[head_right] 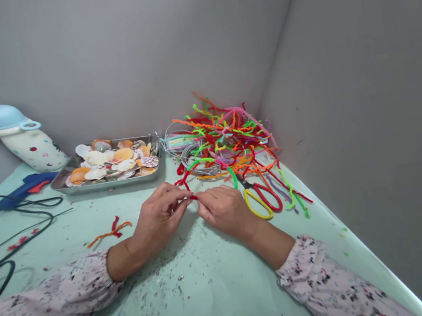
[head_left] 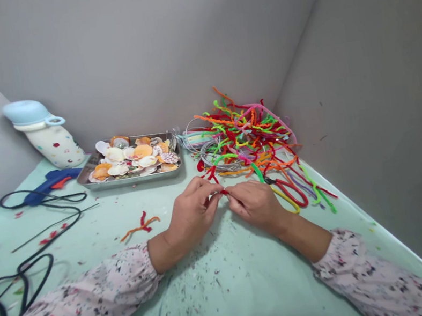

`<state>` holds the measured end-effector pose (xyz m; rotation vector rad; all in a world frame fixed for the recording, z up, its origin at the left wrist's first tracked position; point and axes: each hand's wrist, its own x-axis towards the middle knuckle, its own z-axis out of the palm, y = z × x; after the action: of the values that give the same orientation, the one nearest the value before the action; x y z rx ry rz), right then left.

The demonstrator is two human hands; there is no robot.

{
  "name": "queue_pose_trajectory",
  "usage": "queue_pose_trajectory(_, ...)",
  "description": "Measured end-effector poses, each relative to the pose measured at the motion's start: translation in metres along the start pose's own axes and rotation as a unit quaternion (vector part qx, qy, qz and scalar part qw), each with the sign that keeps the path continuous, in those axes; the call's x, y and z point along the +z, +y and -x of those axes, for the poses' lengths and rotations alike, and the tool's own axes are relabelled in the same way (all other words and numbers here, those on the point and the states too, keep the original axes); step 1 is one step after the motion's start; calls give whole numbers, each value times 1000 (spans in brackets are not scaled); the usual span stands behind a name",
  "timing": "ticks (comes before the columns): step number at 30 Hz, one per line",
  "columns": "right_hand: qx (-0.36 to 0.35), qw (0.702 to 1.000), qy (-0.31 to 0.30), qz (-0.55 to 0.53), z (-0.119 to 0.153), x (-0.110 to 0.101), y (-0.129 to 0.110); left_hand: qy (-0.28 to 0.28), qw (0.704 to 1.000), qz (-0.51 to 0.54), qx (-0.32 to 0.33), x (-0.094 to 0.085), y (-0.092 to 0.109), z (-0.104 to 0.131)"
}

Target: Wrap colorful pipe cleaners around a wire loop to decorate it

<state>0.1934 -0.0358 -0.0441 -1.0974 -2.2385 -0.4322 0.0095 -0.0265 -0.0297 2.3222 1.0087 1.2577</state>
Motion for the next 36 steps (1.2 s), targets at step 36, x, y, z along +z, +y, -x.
queue_pose_trajectory(36, -16, 1000, 1, 27, -1, -3, 0, -53, 996, -62, -47, -1, 2, 0)
